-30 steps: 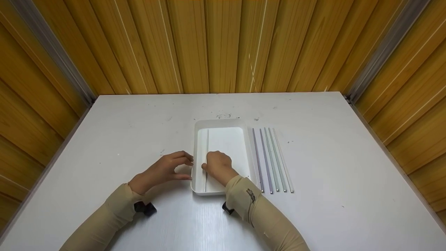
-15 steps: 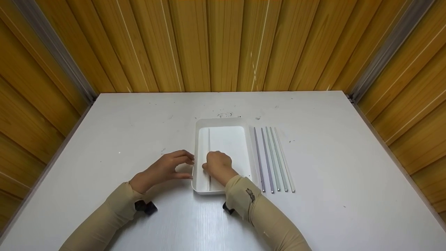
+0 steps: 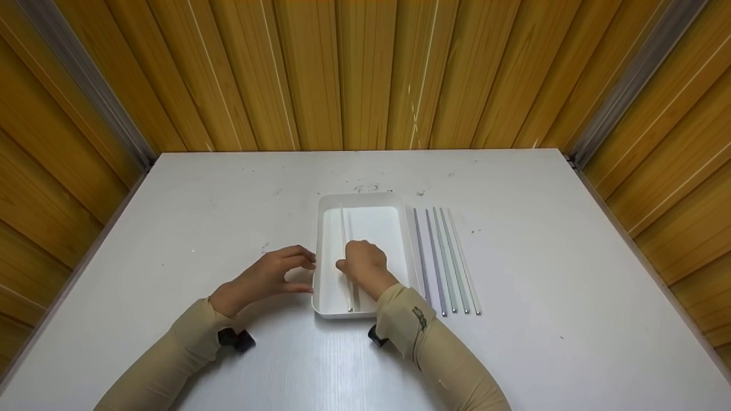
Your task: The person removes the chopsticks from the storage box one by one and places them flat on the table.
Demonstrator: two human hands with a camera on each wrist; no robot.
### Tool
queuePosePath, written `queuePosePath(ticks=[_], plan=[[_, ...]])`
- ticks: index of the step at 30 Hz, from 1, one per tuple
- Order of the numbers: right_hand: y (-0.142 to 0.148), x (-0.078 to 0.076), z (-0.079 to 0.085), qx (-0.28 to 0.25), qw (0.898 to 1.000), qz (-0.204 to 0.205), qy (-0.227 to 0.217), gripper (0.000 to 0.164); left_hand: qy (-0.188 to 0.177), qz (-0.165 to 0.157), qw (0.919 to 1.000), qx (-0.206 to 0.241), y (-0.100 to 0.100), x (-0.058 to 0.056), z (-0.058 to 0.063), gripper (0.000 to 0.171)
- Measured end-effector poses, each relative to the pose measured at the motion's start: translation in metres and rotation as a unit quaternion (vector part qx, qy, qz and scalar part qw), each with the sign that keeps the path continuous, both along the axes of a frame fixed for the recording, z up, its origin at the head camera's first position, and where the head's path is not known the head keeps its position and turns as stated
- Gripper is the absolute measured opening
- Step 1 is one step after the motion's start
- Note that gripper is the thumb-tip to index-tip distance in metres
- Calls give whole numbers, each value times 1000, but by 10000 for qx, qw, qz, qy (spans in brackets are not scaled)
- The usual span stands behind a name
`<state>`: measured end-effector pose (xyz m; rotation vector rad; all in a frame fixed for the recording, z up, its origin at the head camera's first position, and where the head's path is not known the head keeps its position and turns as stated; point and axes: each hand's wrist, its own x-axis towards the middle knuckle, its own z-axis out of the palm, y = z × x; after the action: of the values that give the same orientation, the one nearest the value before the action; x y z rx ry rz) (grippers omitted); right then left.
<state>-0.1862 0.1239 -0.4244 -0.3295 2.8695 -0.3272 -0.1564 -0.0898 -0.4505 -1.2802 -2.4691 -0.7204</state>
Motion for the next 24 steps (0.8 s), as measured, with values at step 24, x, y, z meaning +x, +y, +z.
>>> queuePosePath(ticks=[24], plan=[[47,-6,17,-439,9990,-68,18,23,234,-177,9992,254,-2,-1,-1,34]])
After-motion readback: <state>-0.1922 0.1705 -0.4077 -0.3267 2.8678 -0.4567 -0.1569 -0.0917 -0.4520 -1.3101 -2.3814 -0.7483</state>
